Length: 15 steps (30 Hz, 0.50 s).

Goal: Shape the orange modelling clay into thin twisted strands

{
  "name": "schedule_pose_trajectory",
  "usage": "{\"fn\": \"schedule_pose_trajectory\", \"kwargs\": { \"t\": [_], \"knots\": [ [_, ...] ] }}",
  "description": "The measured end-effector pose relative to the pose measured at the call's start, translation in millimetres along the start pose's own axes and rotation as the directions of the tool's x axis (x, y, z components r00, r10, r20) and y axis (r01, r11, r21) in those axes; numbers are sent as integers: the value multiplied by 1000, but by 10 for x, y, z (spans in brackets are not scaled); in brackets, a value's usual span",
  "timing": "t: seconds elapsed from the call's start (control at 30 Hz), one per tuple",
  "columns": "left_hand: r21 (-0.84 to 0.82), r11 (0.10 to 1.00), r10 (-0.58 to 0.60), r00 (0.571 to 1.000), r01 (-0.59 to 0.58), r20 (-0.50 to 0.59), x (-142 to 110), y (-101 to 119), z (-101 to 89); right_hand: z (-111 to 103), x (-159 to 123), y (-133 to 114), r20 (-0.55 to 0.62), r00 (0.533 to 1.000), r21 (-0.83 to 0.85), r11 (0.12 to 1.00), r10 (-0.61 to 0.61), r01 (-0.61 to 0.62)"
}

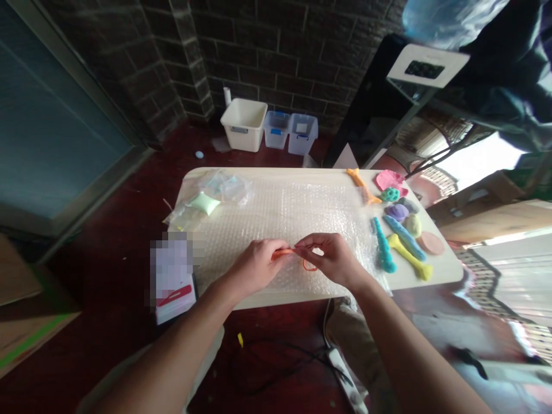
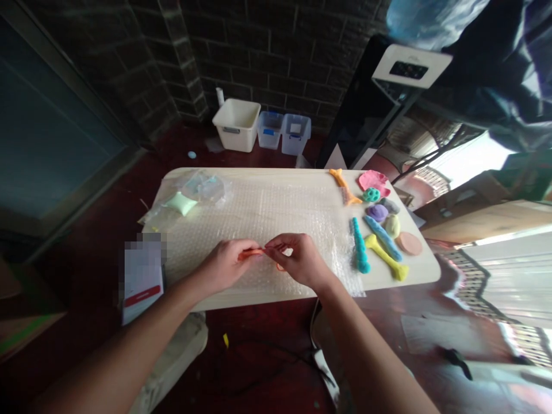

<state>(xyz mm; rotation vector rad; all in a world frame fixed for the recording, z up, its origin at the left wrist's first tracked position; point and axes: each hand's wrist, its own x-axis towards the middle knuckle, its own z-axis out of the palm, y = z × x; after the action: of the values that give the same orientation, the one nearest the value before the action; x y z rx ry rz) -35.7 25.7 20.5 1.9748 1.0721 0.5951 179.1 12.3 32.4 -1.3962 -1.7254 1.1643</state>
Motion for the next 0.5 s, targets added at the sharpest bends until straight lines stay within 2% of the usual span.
{"fn": "schedule_pose_trajectory", "kwargs": {
  "t": [0.17,0.27,0.4,0.5],
  "knots": [
    [54,998,32,999,-32,0,-3,12,-47,39,-1,25,52,998,69,997,32,-36],
    [73,997,40,999,-39,-14,-6,29,-62,44,-4,19,64,998,47,999,16,-19],
    [7,1000,13,1000,-13,-4,-16,53,-78,35,4,1,35,999,27,1000,-5,4],
    [-34,999,-9,1000,10,21,-23,41,-91,47,10,-8,54,998,85,996,22,-27]
  ]
}}
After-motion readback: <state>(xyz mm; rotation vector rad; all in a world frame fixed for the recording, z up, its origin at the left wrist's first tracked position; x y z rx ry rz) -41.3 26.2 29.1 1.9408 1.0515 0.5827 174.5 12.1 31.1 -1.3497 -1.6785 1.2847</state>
